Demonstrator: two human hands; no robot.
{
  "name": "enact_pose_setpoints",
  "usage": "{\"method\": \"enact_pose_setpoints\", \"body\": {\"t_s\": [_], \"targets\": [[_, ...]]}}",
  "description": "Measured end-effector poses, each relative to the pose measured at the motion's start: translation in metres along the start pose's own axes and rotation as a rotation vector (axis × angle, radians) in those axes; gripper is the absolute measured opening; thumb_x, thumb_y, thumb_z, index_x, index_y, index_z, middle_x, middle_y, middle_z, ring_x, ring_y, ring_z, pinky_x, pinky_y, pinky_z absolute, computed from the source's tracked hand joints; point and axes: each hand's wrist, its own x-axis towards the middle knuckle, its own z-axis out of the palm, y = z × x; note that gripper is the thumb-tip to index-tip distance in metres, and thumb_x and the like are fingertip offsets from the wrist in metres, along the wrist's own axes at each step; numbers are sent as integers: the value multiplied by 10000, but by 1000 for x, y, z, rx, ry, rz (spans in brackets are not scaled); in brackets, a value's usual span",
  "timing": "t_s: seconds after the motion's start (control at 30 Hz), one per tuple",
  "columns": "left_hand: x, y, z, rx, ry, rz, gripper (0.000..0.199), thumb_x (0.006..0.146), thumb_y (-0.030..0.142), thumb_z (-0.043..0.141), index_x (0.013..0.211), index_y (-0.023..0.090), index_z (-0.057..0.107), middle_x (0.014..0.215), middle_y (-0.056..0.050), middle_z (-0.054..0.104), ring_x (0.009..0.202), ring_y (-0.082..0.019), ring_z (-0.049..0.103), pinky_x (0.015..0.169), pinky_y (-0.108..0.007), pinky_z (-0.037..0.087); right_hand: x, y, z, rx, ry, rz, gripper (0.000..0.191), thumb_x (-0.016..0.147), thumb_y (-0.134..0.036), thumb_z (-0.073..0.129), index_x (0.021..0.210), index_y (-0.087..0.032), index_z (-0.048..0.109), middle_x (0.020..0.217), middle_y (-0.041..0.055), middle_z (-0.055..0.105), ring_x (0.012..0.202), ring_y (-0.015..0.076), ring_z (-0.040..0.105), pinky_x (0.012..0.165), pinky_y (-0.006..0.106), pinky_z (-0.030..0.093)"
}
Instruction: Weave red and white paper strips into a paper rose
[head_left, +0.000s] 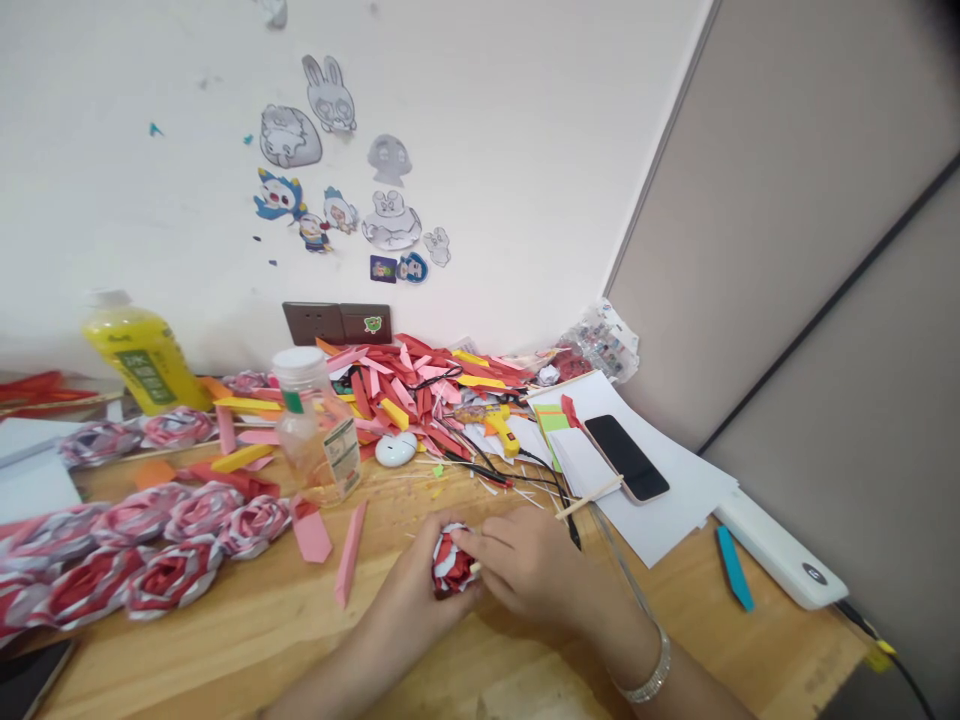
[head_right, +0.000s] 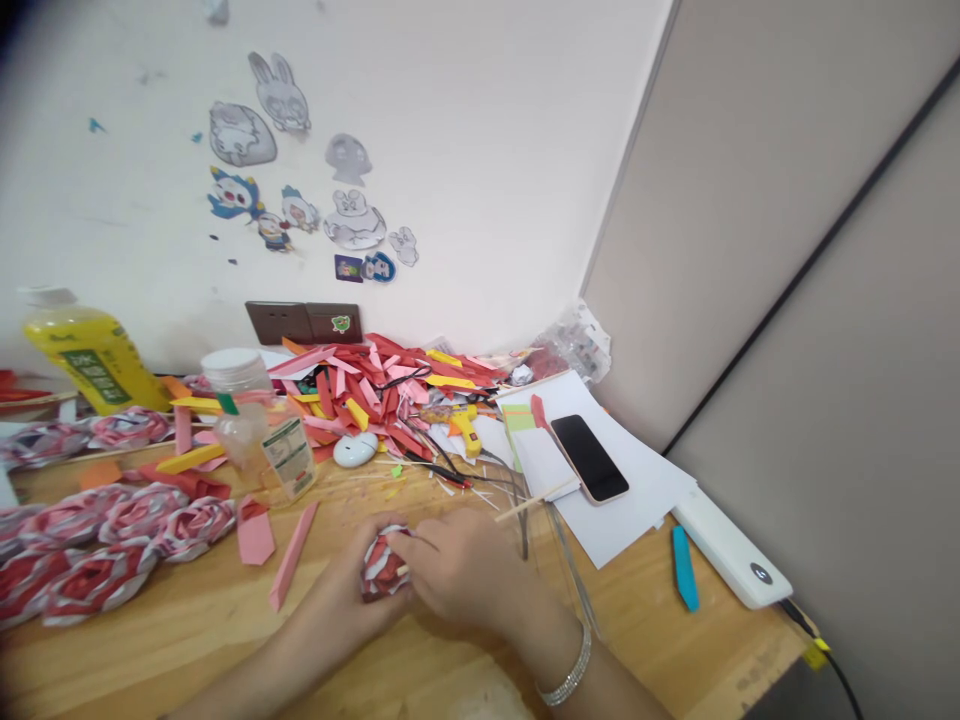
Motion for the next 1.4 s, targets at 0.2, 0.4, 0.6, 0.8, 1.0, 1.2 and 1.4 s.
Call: {"method": "enact_pose_setpoints", "body": {"t_s": [0.2,0.4,0.6,0.8,1.0,1.2,1.4], "targets": [[1,-1,0,0,5,6,376,718,181,608,1047,203,428,935,-33,602,857,-208,620,756,-317,507,0,0,-3,11,-9,-19,252,875,-126,404,1067,-119,568,667,26,588,558,158,475,494,277,306],[-2,0,1,16,-13,24,356,730,165,593,1043,202,428,934,-29,600,860,-201,617,761,-311,501,2,1,-5,19,-7,-7,263,855,-113,390,1025,-136,589,637,21,578,537,152,460,492,270,301],[1,-2,2,15,-8,33,386,707,172,627,1032,199,421,932,-28,593,858,-199,604,764,-316,487,-2,3,2,-46,-23,-18,264,869,-104,409,1082,-127,564,622,12,576,523,148,466,489,268,293],[1,0,0,21,-6,30,388,665,113,574,1019,201,439,915,-18,600,848,-197,599,748,-303,473,3,-1,-11,55,-2,-43,224,879,-138,395,976,-159,595,631,17,587,522,144,472,488,261,312],[0,6,0,31,-22,6,411,620,95,535,1012,192,459,930,-32,619,857,-206,604,739,-297,466,6,-3,-12,52,-7,-58,232,871,-138,383,929,-170,605,607,11,571,504,143,464,470,256,319],[-1,2,1,27,-32,18,420,620,89,528,1023,183,458,952,-44,618,868,-209,606,745,-300,466,4,-4,-6,48,-18,-60,224,860,-151,415,1002,-153,588,641,20,596,519,147,500,473,255,343],[0,3,0,25,-2,1,423,612,104,537,1018,193,455,910,-22,618,830,-204,604,723,-297,465,6,-5,-11,55,-10,-78,201,852,-133,411,943,-147,590,630,21,588,513,150,494,467,263,338]]}}
